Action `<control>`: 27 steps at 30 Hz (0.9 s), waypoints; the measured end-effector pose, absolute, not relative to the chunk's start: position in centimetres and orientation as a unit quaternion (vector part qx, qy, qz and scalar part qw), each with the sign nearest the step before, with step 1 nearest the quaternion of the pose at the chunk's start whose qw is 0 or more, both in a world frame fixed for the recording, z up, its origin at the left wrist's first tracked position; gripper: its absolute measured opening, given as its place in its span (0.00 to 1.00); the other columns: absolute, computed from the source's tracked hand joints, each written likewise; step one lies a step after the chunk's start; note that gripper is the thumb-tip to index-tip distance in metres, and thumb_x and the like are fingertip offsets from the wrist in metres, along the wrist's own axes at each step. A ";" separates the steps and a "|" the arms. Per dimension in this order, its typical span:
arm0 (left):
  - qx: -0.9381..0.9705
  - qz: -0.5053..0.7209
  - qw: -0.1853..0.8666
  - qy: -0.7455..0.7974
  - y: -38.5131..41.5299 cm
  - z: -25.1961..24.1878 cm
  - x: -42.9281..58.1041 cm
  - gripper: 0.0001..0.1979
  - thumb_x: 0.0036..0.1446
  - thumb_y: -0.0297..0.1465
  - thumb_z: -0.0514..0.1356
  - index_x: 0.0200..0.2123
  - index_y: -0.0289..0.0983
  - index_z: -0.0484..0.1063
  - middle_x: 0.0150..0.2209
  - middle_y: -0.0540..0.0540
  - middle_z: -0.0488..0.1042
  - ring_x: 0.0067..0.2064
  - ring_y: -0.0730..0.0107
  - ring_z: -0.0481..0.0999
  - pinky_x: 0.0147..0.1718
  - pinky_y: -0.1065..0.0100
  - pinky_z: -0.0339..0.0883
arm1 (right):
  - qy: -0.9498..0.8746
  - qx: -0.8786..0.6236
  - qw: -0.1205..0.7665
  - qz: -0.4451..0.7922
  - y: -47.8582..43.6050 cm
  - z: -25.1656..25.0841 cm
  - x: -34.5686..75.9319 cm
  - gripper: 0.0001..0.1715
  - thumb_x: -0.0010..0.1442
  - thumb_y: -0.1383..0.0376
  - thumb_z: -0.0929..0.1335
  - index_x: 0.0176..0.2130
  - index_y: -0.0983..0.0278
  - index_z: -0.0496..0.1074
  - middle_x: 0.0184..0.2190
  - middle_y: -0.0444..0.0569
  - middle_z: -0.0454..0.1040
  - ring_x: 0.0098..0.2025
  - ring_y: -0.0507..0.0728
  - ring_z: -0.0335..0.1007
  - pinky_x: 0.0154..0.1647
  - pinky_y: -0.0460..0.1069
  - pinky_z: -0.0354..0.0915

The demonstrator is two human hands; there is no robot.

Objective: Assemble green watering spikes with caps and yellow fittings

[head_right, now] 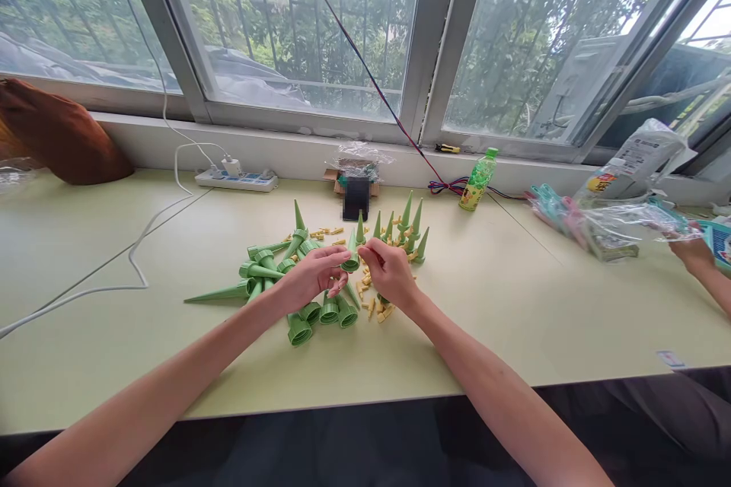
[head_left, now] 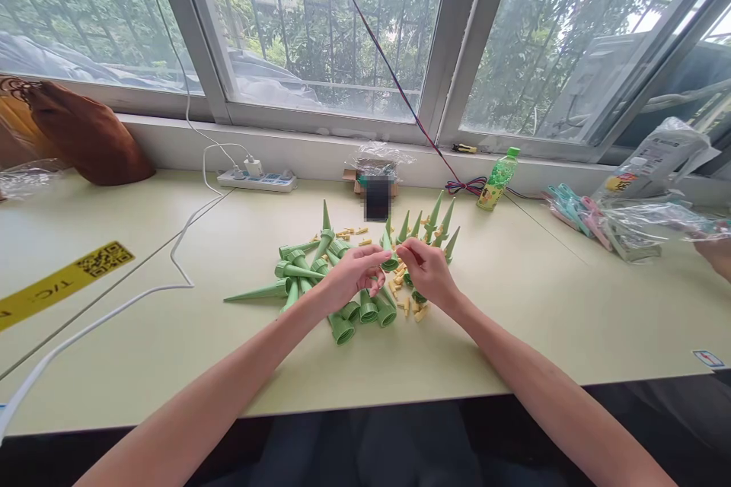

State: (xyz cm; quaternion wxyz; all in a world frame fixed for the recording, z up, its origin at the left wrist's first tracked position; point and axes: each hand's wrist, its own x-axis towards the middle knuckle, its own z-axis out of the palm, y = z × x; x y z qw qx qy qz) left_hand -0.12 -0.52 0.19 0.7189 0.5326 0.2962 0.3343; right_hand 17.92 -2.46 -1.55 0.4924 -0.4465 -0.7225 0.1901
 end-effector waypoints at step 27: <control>0.814 0.430 0.198 0.337 -0.5 -1.5 0.1 0.14 0.61 0.39 0.59 0.47 0.40 0.69 0.43 0.45 0.68 0.26 0.79 0.71 0.22 0.73 0.65 | -0.680 -0.468 0.520 0.218 -2.4 -1.3 17.6 0.27 0.66 0.49 0.61 0.23 0.62 0.58 0.18 0.39 0.52 0.21 0.49 0.46 0.22 0.47 0.47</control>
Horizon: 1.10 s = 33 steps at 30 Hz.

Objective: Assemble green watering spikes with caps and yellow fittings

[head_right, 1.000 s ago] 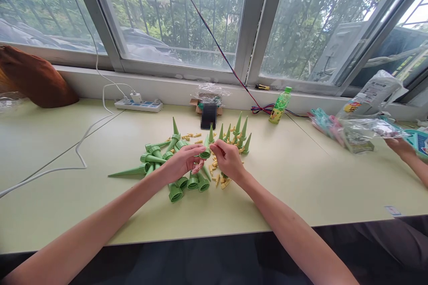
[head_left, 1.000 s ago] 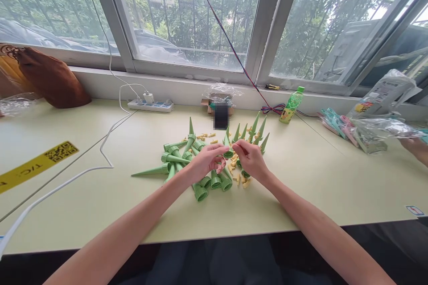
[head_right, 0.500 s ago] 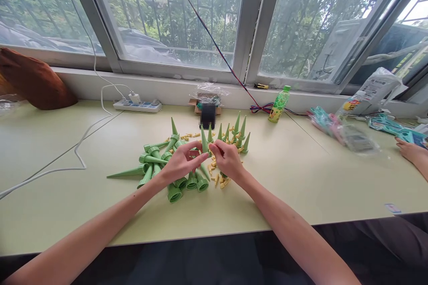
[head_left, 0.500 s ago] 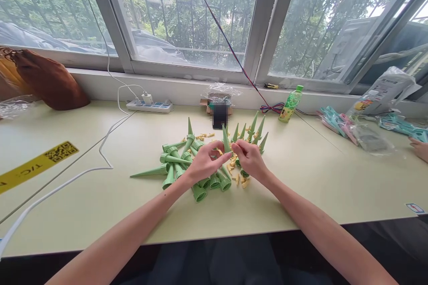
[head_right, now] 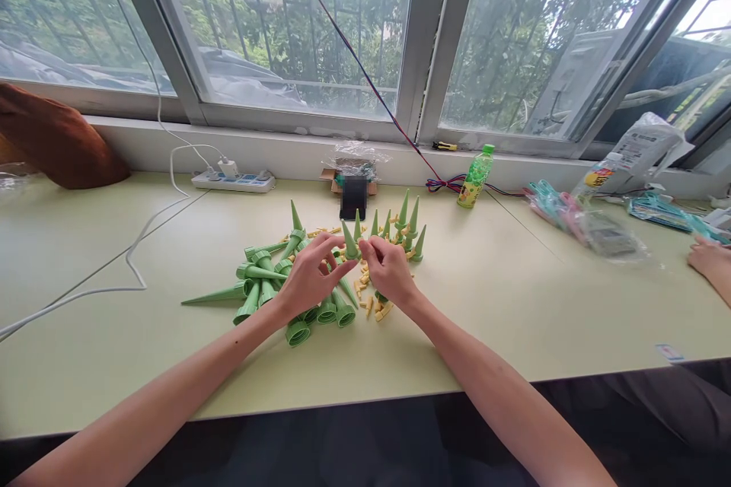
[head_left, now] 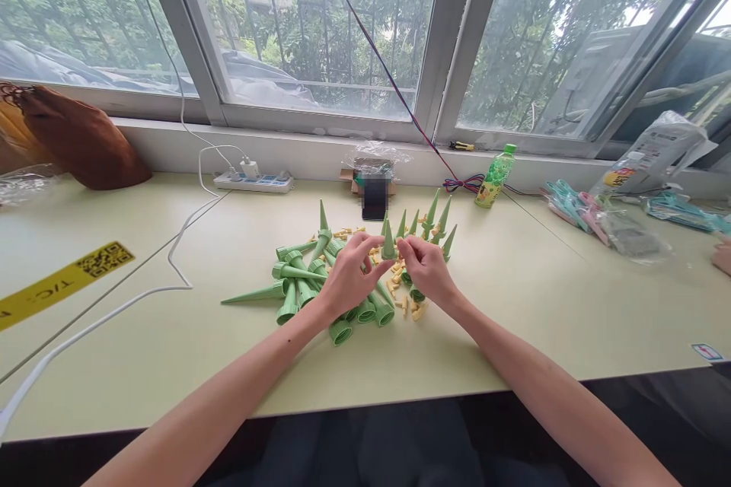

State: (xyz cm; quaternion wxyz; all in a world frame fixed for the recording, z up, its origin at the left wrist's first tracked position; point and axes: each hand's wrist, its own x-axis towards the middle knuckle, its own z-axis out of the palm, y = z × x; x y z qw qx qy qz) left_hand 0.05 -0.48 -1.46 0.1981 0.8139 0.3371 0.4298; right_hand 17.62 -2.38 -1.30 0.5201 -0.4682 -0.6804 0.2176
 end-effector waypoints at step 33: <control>0.533 0.377 0.668 0.358 -0.3 0.0 0.4 0.23 0.54 0.49 0.63 0.31 0.31 0.70 0.30 0.47 0.70 0.21 0.77 0.71 0.15 0.75 0.64 | -0.704 -0.465 0.509 0.170 -2.3 -1.7 17.9 0.18 0.67 0.56 0.62 0.30 0.64 0.68 0.21 0.40 0.59 0.22 0.49 0.50 0.24 0.46 0.51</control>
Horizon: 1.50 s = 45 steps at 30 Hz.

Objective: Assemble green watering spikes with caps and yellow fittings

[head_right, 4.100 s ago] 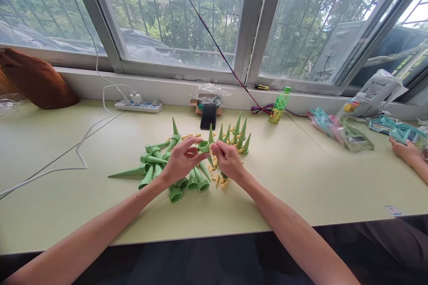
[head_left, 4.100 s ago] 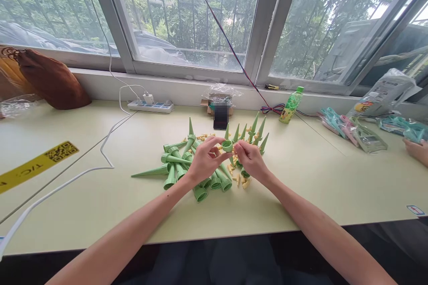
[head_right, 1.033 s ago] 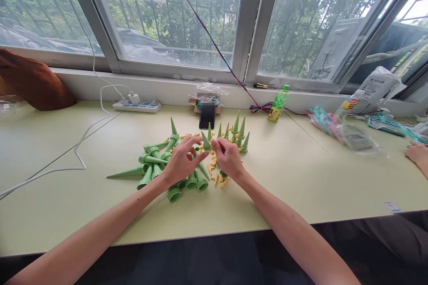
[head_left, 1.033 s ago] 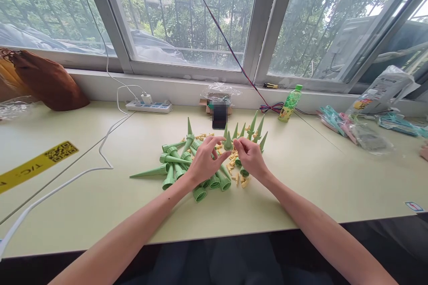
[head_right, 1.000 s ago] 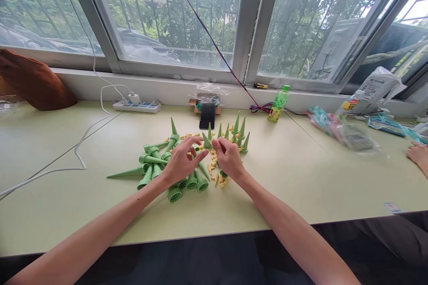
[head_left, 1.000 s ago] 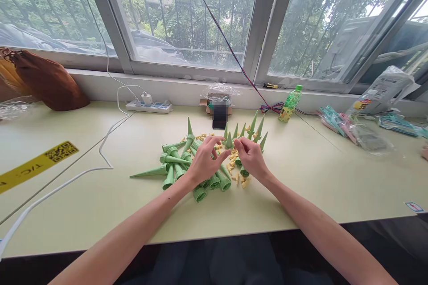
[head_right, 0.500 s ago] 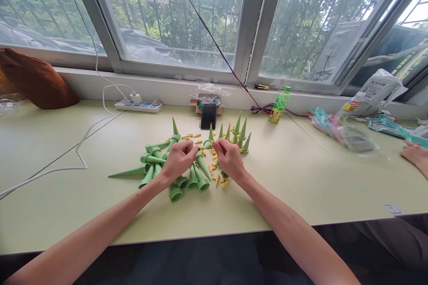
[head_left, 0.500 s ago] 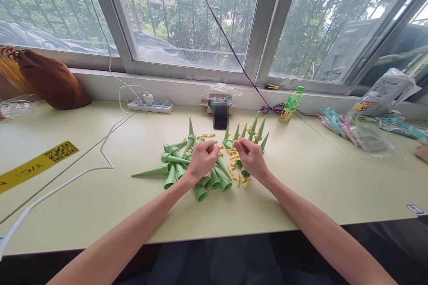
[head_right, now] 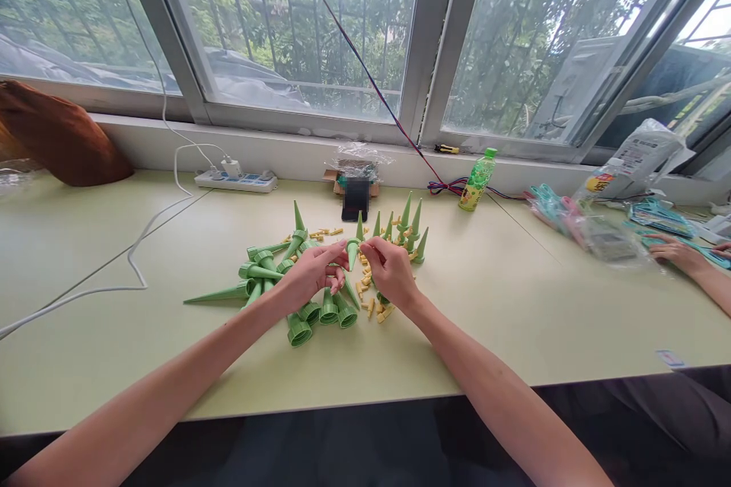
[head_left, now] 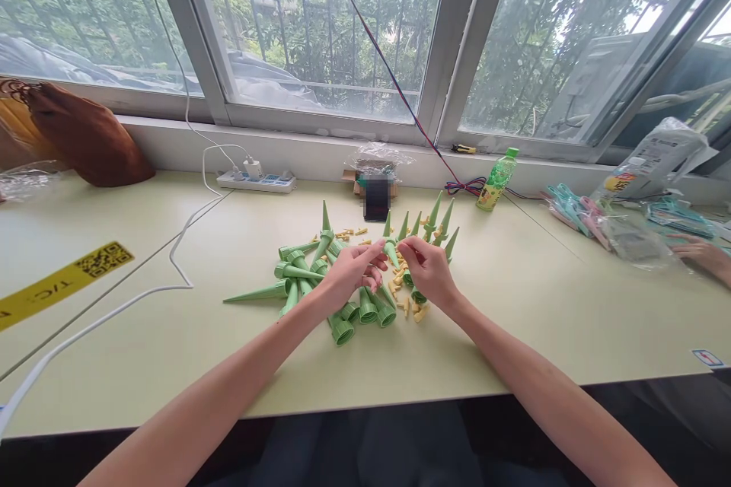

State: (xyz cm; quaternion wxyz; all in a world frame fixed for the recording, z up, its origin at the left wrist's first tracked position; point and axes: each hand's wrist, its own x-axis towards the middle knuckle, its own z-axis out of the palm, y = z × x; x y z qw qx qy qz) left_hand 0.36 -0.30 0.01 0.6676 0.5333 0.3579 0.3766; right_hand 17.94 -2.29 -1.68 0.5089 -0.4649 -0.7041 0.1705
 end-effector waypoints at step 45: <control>0.796 0.455 0.230 0.326 -0.6 -0.7 -0.1 0.15 0.60 0.37 0.60 0.50 0.41 0.66 0.44 0.45 0.69 0.27 0.79 0.70 0.25 0.74 0.68 | -0.607 -0.404 0.559 0.395 -1.9 -2.0 17.5 0.29 0.62 0.44 0.63 0.23 0.62 0.58 0.16 0.37 0.51 0.16 0.47 0.45 0.15 0.45 0.47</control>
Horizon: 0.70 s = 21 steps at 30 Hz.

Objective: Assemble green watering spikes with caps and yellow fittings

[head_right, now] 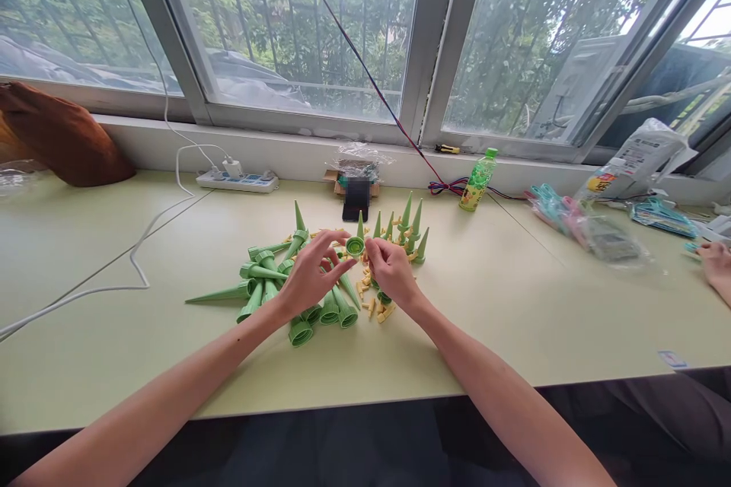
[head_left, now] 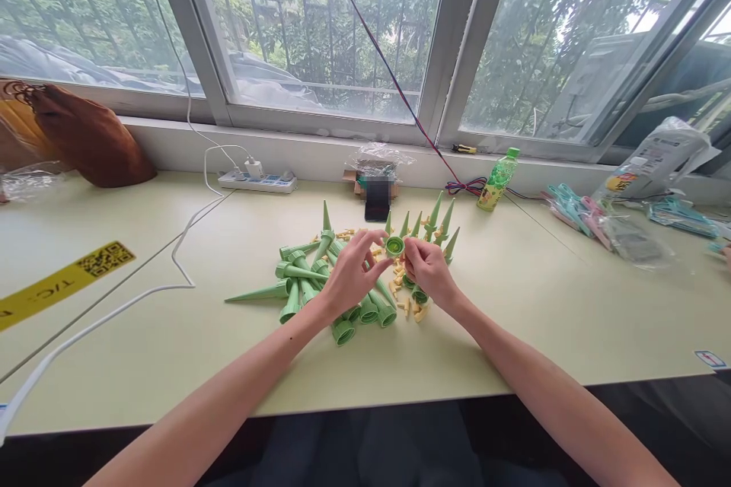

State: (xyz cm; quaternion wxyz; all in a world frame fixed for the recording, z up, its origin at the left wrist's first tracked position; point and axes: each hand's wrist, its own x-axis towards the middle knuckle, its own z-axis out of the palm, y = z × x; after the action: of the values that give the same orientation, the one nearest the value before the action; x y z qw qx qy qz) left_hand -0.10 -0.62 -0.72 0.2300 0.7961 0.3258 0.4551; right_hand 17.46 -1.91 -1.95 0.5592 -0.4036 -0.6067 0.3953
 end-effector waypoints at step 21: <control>0.588 0.339 0.667 0.308 -0.8 0.2 0.1 0.18 0.55 0.45 0.64 0.34 0.34 0.71 0.21 0.52 0.66 0.21 0.77 0.67 0.18 0.75 0.62 | -0.710 -0.456 0.502 0.189 -2.5 -1.5 17.9 0.23 0.67 0.53 0.61 0.26 0.63 0.61 0.19 0.39 0.53 0.23 0.49 0.47 0.24 0.46 0.48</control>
State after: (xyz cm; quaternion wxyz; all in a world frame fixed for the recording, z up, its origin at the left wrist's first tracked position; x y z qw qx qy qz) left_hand 0.12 -0.78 0.22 0.6666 0.5883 0.3076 0.3391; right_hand 17.90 -2.49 -1.54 0.5022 -0.4560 -0.7099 0.1894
